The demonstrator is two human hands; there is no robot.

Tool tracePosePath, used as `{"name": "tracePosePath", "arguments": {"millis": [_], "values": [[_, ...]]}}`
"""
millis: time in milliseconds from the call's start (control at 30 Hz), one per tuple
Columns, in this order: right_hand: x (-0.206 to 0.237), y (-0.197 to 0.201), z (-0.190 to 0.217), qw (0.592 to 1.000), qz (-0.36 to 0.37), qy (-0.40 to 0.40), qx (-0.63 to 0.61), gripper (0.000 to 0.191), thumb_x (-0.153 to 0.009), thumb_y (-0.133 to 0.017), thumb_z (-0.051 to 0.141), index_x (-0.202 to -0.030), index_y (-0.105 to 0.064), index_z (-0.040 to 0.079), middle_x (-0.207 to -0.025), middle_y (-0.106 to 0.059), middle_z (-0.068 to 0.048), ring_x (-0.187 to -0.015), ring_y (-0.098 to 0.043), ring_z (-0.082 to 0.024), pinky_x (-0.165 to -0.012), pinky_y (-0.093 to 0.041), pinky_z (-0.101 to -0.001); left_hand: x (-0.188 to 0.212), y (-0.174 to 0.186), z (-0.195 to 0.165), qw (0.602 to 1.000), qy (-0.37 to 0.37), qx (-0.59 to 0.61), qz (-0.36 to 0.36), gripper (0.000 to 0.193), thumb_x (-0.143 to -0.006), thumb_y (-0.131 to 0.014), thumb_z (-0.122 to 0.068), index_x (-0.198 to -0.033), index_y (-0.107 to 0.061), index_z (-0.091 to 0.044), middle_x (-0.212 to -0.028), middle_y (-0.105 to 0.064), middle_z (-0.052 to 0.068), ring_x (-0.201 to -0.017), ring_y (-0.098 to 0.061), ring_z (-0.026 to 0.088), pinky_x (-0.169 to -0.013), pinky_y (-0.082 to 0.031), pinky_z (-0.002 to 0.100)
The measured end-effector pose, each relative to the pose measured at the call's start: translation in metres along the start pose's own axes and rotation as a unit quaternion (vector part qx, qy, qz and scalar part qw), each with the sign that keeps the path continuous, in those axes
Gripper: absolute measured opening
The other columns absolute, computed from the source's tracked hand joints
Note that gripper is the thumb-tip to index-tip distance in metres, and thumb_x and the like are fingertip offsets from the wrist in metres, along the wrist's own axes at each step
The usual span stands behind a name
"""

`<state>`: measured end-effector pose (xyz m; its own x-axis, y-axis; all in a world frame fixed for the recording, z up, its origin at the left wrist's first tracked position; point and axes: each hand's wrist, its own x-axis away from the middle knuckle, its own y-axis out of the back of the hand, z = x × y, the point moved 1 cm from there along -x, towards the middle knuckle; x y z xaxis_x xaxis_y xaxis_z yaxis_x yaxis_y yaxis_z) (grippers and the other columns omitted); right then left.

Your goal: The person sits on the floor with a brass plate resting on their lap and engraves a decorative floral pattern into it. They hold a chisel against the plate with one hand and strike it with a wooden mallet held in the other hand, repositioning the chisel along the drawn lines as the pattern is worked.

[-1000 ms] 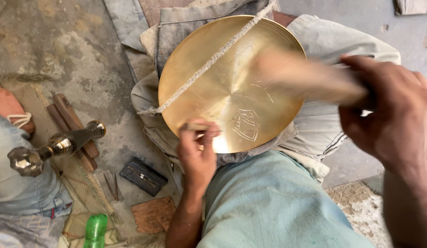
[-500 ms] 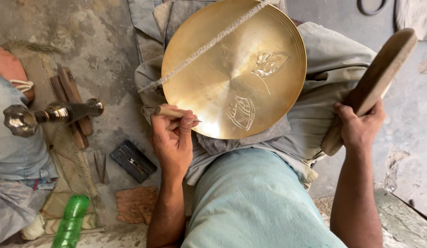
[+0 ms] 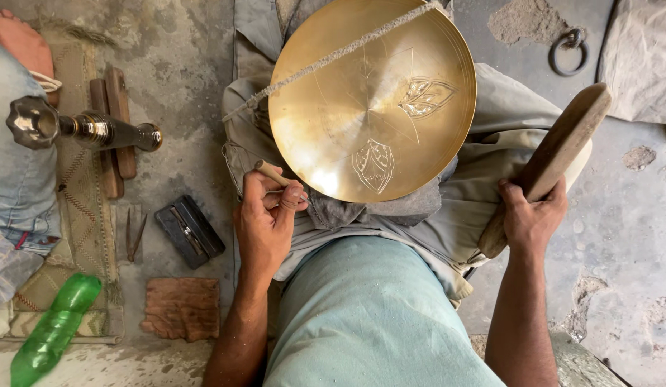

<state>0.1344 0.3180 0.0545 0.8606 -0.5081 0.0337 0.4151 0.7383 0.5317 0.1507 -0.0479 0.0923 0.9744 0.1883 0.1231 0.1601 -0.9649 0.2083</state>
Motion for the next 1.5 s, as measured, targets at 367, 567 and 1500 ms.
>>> {"name": "tracePosePath", "arguments": {"millis": [367, 567, 1500], "values": [[0.0, 0.002, -0.016, 1.0, 0.012, 0.01, -0.008, 0.04, -0.085, -0.079, 0.014, -0.117, -0.061, -0.002, -0.103, -0.067, -0.007, -0.094, -0.063, -0.018, -0.088, -0.053, -0.0329, -0.023, -0.034, 0.011, 0.998, 0.011, 0.042, 0.052, 0.036, -0.103, -0.066, -0.013, -0.131, -0.049, 0.001, -0.104, -0.072, 0.013, -0.093, -0.076, 0.016, -0.078, -0.07, 0.03], [-0.018, -0.006, -0.029, 1.0, 0.022, -0.011, 0.001, 0.039, -0.086, -0.081, 0.014, -0.117, -0.062, -0.002, -0.105, -0.068, -0.008, -0.094, -0.064, -0.018, -0.086, -0.054, -0.0327, -0.067, -0.066, 0.018, 0.997, -0.047, -0.009, 0.063, 0.037, -0.097, -0.074, -0.007, -0.127, -0.054, 0.001, -0.108, -0.074, 0.012, -0.095, -0.078, 0.017, -0.075, -0.068, 0.028], [-0.097, -0.071, 0.142, 0.676, 0.138, 0.569, 0.447, 0.054, -0.08, -0.078, 0.001, -0.132, -0.063, 0.009, -0.108, -0.067, -0.012, -0.096, -0.065, -0.031, -0.083, -0.055, -0.0455, -0.109, -0.089, 0.055, 0.969, -0.191, -0.132, 0.082, 0.034, -0.098, -0.074, -0.018, -0.124, -0.058, -0.006, -0.093, -0.069, 0.01, -0.083, -0.071, 0.028, -0.07, -0.055, 0.041]]}}
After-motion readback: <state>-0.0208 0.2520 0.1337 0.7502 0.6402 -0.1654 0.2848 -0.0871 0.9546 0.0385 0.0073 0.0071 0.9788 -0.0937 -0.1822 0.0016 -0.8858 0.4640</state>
